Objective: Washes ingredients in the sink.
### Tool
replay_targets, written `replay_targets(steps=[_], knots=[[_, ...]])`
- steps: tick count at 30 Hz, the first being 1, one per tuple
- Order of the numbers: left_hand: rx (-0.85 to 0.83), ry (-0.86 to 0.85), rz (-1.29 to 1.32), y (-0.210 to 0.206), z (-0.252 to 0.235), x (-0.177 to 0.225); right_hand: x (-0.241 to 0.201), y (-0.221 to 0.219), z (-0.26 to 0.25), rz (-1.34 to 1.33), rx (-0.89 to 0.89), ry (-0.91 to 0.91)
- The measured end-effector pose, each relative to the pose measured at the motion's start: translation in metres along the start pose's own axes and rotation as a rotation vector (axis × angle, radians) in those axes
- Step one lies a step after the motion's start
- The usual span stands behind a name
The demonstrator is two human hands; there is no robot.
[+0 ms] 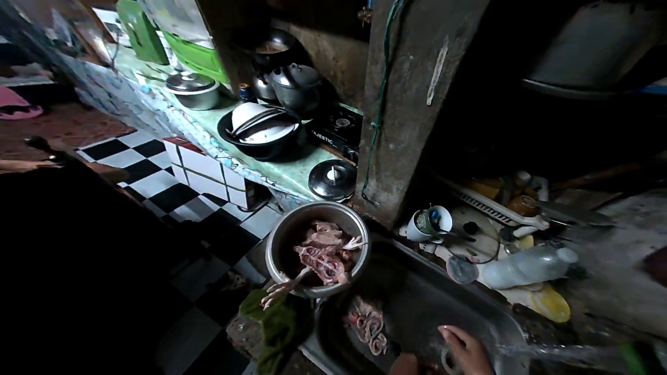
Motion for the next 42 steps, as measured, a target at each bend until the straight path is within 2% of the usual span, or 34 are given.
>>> replay_targets(steps=[3, 7, 10, 14, 19, 22, 25, 29, 32, 36, 39, 42], knots=[[0.019, -0.078, 0.007, -0.001, -0.029, 0.028, 0.007, 0.008, 0.015, -0.159, -0.012, -0.059], [0.065, -0.129, -0.073, -0.004, -0.061, 0.062, 0.015, 0.019, 0.026, -0.291, 0.124, -0.075], [-0.033, -0.110, -0.179, -0.013, -0.073, 0.087, 0.022, 0.029, 0.031, -0.345, 0.263, -0.134], [-0.179, -0.194, -0.240, -0.026, -0.075, 0.115, 0.035, 0.031, 0.031, -0.467, 0.368, -0.191], [-0.148, -0.248, -0.278, -0.020, -0.086, 0.127, 0.028, 0.033, 0.034, -0.594, 0.386, -0.154], [-0.148, -0.268, -0.366, -0.016, -0.093, 0.135, 0.028, 0.037, 0.033, -0.767, 0.401, -0.137], [-0.136, -0.184, -0.552, -0.014, -0.093, 0.155, 0.025, 0.040, 0.031, -0.973, 0.358, -0.112], [-0.163, -0.112, -0.705, -0.015, -0.090, 0.177, 0.017, 0.044, 0.032, -1.046, 0.341, -0.099], [-0.163, -0.199, -0.625, -0.013, -0.093, 0.178, 0.018, 0.046, 0.031, -1.057, 0.349, -0.038], [-0.233, -0.278, -0.255, -0.009, -0.095, 0.165, 0.021, 0.051, 0.031, -0.863, 0.371, -0.009], [-0.197, -0.189, 0.123, -0.004, -0.100, 0.140, 0.028, 0.053, 0.028, -0.649, 0.406, 0.002], [-0.076, -0.085, 0.296, 0.000, -0.099, 0.117, 0.029, 0.048, 0.025, -0.441, 0.473, -0.006]])
Point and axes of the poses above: each hand's wrist, its own z-axis away from the middle knuckle, its own y-axis out of the back of the hand, x = y × z, the point moved 4 cm from there along -z, towards the middle knuckle, and after that the axes turned 3 degrees about z, right-handed, at the moved point
